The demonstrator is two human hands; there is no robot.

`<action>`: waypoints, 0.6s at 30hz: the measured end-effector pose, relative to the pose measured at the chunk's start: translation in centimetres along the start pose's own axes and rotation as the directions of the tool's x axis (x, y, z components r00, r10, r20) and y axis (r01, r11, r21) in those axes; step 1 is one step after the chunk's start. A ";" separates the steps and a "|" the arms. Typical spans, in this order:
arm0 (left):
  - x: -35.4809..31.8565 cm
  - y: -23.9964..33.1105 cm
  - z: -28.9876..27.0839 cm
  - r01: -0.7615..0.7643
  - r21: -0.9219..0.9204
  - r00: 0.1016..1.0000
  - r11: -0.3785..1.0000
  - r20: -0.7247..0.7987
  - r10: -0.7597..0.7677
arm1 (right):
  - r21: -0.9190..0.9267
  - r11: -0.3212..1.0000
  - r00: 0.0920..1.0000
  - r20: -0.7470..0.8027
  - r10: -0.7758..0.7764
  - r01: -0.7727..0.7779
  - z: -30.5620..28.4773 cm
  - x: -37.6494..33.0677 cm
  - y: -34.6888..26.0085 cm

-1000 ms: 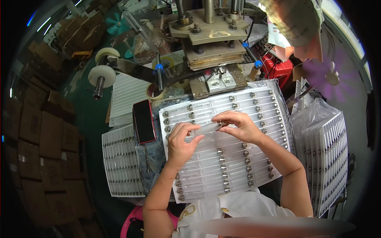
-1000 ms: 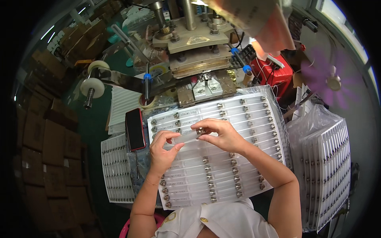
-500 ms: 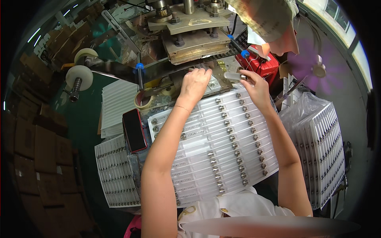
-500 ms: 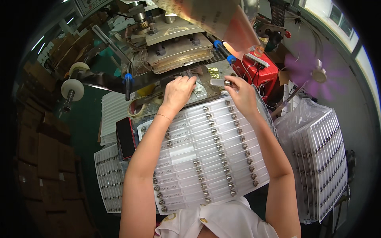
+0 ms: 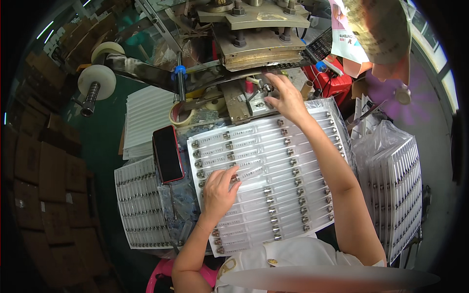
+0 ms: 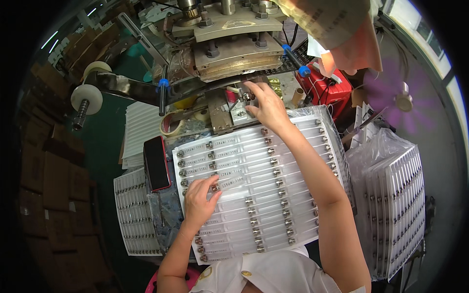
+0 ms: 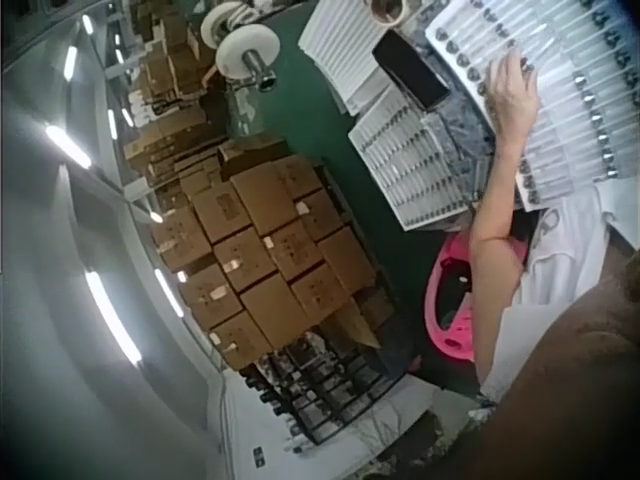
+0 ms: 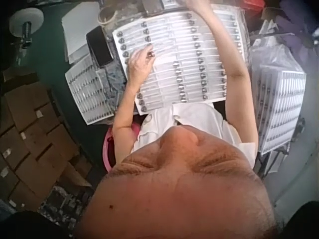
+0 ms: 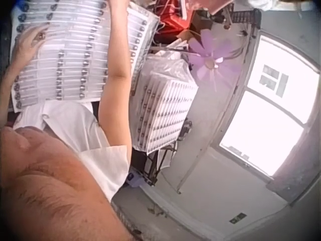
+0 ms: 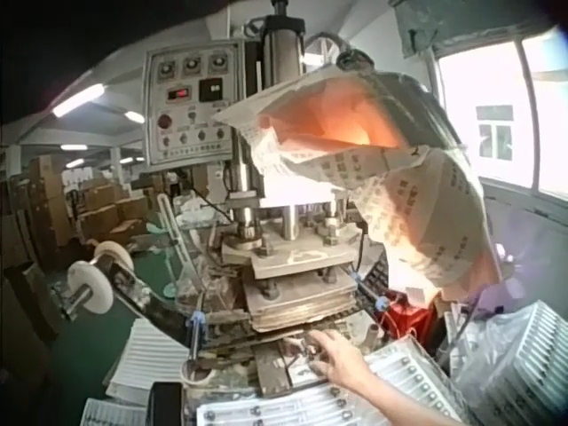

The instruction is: Manually placing small electronic components into a tray and using a press machine to secure or test them.

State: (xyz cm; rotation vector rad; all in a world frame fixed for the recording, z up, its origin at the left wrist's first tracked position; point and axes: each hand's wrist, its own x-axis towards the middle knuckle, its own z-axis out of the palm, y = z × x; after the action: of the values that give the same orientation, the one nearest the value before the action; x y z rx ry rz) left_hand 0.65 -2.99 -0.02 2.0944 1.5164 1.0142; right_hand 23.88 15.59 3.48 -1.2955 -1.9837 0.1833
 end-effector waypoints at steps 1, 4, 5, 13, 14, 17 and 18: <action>0.0 -0.2 0.0 0.004 -0.004 1.000 1.000 0.003 -0.004 | -0.002 1.000 1.000 0.006 0.003 -0.003 0.1 0.2 0.1; 0.2 -0.5 0.2 -0.089 0.034 0.996 0.995 0.020 0.089 | 0.065 0.979 0.978 0.102 0.185 -0.192 0.2 0.8 0.1; 0.2 -0.5 0.2 -0.081 0.026 0.997 0.996 0.015 0.080 | 0.073 0.983 0.982 0.098 0.162 -0.170 0.3 0.8 0.3; 0.5 -0.6 0.4 -0.063 0.021 0.998 0.998 0.017 0.062 | 0.135 0.975 0.983 0.068 0.169 -0.177 0.5 0.7 0.7; 0.4 -0.6 0.3 -0.061 0.023 0.998 0.998 0.017 0.061 | 0.145 0.972 0.982 0.067 0.174 -0.182 0.6 0.6 0.6; 0.4 -0.5 0.2 -0.062 0.028 0.998 0.998 0.015 0.062 | 0.151 0.971 0.982 0.064 0.180 -0.187 0.8 0.6 0.5; 0.4 -0.5 0.3 -0.063 0.029 0.998 0.998 0.015 0.062 | 0.146 0.971 0.981 0.064 0.181 -0.189 0.8 0.6 0.6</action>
State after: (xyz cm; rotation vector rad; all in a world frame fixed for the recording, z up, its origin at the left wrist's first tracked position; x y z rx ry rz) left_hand 0.54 -2.42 -0.42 2.1772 1.4761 1.0021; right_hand 23.64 16.62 2.95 -1.3872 -1.8501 0.4517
